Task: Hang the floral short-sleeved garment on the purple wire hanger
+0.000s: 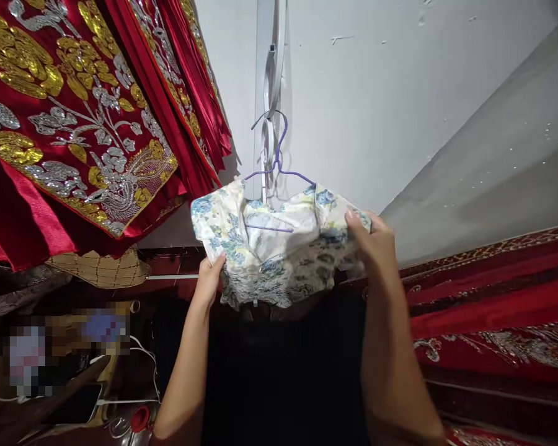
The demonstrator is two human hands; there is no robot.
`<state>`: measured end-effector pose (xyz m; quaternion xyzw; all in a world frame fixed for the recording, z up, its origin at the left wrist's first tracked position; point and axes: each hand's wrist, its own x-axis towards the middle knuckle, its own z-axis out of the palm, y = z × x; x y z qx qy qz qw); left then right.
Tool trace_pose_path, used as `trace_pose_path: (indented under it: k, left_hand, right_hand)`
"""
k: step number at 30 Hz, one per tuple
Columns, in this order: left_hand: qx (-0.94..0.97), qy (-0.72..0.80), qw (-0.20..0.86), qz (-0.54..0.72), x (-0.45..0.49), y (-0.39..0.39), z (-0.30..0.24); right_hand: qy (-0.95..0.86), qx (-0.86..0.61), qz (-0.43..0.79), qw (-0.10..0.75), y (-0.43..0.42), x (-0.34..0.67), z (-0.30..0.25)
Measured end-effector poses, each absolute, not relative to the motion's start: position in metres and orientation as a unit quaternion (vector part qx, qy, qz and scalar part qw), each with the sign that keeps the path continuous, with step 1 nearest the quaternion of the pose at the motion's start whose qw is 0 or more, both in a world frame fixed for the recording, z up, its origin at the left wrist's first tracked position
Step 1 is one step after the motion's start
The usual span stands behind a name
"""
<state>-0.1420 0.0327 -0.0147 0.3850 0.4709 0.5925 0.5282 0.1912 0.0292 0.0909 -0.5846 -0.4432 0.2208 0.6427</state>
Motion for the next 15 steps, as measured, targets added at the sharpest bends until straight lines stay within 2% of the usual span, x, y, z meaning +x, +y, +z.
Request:
trace_pose_path:
  k: [2, 4, 6, 9, 11, 15]
  left_hand:
    - [0.382, 0.474, 0.524, 0.596, -0.136, 0.022, -0.02]
    - [0.384, 0.472, 0.531, 0.59, -0.133, 0.011, -0.021]
    - [0.395, 0.465, 0.542, 0.578, -0.131, 0.003, -0.019]
    - [0.408, 0.454, 0.56, 0.56, -0.129, -0.007, -0.015]
    - [0.409, 0.443, 0.578, 0.55, -0.129, -0.011, -0.014]
    - [0.411, 0.449, 0.582, 0.539, -0.138, -0.012, -0.015]
  right_hand:
    - [-0.367, -0.616, 0.046, 0.695, 0.021, 0.168, 0.076]
    - [-0.316, -0.62, 0.009, 0.718, 0.015, 0.138, 0.058]
    - [-0.352, -0.633, 0.126, 0.678, 0.015, 0.106, 0.041]
    - [-0.454, -0.647, 0.302, 0.532, 0.027, 0.06, 0.022]
    - [-0.479, -0.65, 0.331, 0.488, 0.035, 0.039, 0.012]
    - [-0.478, -0.65, 0.349, 0.477, 0.032, 0.034, -0.009]
